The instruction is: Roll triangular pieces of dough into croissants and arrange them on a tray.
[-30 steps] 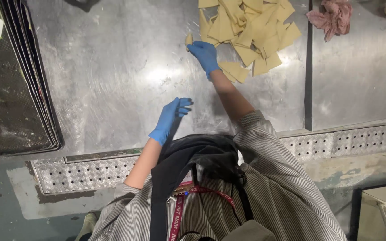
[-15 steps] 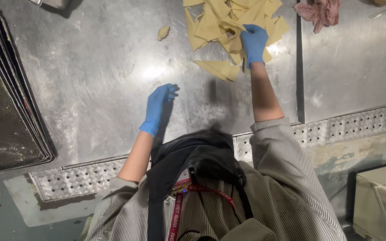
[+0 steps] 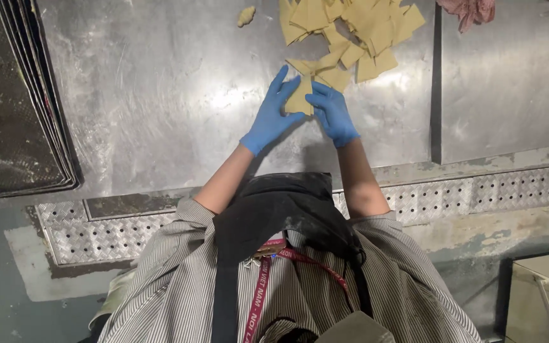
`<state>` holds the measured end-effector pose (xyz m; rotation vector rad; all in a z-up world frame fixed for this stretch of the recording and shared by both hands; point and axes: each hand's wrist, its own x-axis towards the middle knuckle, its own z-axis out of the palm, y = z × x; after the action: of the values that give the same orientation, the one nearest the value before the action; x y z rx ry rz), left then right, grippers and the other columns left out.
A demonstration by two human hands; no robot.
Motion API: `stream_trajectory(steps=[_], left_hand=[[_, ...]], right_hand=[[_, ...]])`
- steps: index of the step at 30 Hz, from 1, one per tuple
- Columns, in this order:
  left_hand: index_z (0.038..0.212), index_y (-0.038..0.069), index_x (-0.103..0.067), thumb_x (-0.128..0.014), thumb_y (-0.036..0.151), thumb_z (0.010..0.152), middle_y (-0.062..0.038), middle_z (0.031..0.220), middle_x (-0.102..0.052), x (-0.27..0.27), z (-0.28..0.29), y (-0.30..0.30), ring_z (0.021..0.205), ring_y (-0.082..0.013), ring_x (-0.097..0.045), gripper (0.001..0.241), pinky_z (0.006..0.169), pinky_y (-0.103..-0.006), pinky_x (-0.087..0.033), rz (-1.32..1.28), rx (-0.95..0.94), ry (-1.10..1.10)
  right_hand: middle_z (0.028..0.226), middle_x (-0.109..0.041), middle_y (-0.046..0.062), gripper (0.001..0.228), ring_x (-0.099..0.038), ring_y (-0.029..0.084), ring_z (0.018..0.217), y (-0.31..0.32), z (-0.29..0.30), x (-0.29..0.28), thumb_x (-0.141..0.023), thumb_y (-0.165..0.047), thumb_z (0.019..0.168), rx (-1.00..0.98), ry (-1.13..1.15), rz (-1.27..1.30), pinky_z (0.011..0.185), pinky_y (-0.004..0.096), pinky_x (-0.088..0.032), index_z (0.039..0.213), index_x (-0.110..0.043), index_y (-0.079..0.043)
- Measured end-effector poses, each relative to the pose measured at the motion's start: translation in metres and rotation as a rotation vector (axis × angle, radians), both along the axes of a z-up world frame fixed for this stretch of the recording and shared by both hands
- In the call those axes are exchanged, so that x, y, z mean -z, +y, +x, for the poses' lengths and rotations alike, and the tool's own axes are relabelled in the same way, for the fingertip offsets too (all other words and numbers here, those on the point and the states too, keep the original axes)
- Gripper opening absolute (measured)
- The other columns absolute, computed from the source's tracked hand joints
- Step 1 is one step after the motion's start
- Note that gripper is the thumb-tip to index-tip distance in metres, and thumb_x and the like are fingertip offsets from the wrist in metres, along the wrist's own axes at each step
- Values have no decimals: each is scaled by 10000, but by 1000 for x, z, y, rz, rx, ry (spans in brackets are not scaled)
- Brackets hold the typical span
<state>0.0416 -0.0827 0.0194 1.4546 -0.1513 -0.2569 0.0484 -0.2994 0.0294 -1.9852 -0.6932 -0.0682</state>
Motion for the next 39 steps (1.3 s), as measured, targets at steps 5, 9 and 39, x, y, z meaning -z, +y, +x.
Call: stream_trajectory(steps=[5, 9, 39], left_hand=[[1454, 137, -586, -854, 295, 842, -119, 1535, -514, 11, -18, 19, 1292, -320, -579, 686, 1065, -378, -488, 624, 185, -483], [1446, 139, -598, -723, 322, 964, -125, 1520, -545, 18, -27, 20, 1240, -251, -655, 531, 993, -326, -550, 252, 149, -58], [1340, -40, -576, -662, 110, 949, -169, 1245, -673, 168, -105, 113, 1062, -297, -702, 427, 888, -384, -611, -513, -506, 818]], right_hand=[[1473, -627, 206, 391, -635, 270, 1315, 22, -31, -22, -573, -5, 980, -53, 448, 307, 1117, 372, -494, 1360, -632, 64], [1380, -639, 156, 600, -645, 188, 1207, 35, -39, -47, -699, -22, 887, 204, 949, 560, 1040, 300, -516, 1445, -506, 84], [1010, -705, 103, 398, -674, 191, 784, -14, -1, 111, -546, -450, 1009, 504, 1093, 289, 649, 317, -527, 1135, -648, -86]])
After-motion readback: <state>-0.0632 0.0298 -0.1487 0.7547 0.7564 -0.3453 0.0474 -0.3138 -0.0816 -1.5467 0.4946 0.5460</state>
